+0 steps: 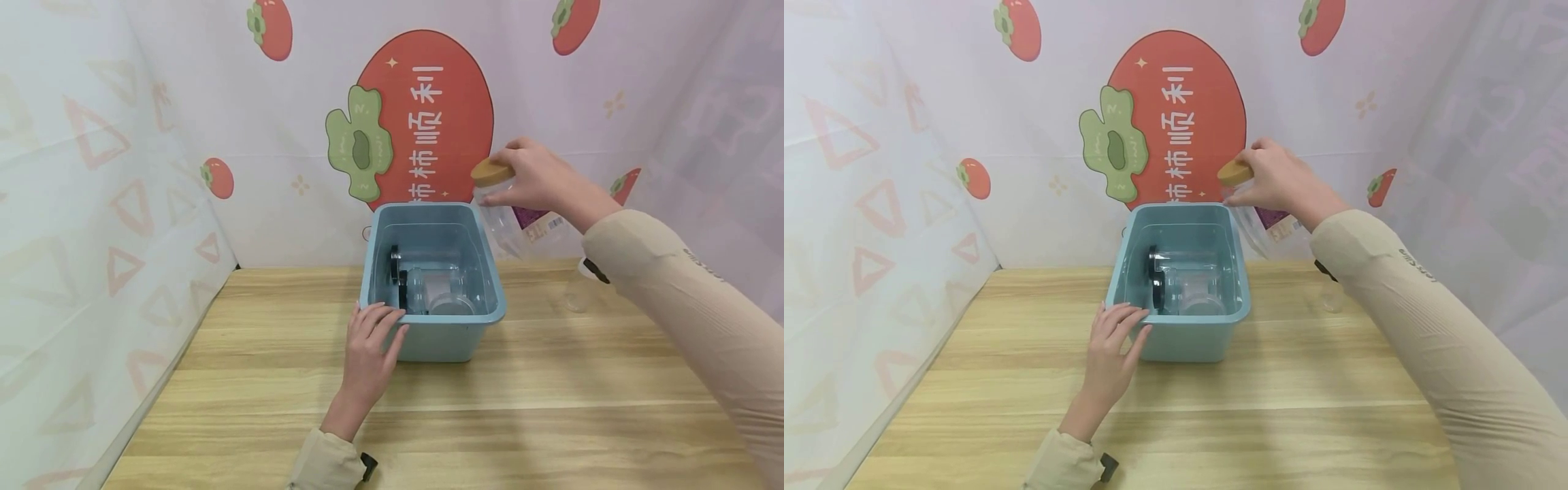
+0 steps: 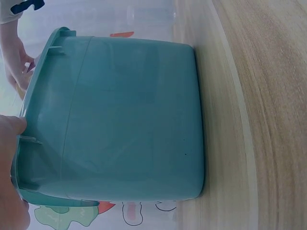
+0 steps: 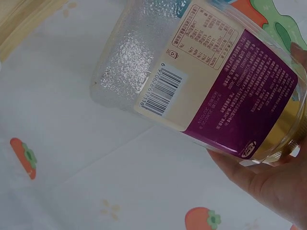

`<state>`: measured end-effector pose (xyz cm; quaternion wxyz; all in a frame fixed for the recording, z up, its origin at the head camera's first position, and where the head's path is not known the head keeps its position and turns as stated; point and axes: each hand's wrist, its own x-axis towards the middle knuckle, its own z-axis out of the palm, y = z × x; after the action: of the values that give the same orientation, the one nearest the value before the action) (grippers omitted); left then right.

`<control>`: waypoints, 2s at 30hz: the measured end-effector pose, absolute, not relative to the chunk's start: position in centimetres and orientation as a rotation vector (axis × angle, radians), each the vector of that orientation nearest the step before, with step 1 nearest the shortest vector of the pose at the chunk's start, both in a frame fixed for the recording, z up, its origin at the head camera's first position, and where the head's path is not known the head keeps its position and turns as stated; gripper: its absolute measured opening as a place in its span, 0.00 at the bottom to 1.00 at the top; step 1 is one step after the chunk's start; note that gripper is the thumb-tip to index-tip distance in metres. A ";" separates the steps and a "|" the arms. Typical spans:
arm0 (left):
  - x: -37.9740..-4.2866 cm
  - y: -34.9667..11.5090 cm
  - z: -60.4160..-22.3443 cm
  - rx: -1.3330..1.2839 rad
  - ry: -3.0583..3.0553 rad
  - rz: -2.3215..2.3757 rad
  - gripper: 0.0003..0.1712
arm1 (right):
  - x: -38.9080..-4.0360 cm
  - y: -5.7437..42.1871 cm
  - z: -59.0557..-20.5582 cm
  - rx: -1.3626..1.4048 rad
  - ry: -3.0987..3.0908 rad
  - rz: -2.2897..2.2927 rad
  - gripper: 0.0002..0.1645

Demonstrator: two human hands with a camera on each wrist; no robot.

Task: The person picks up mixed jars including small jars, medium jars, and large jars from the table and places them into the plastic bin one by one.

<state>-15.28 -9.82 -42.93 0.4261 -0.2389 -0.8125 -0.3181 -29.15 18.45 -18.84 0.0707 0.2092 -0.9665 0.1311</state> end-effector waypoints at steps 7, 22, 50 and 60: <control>-15.3 -9.8 -42.9 -0.602 -2.027 -0.799 0.17 | -29.2 17.8 -18.5 0.608 -2.912 0.406 0.49; -15.3 -9.8 -42.9 -0.603 -2.028 -0.805 0.17 | -29.4 16.4 -18.2 0.646 -2.876 0.430 0.48; -15.4 -9.9 -43.1 -0.604 -2.016 -0.798 0.17 | -29.8 14.0 -18.6 0.676 -2.868 0.426 0.48; -15.6 -9.9 -43.1 -0.603 -2.015 -0.791 0.16 | -30.0 13.1 -18.9 0.679 -2.888 0.442 0.49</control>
<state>-15.59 -9.95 -43.05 0.4325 -0.2419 -0.8085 -0.3173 -29.99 13.13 -18.87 0.0711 0.2260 -0.9604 0.1469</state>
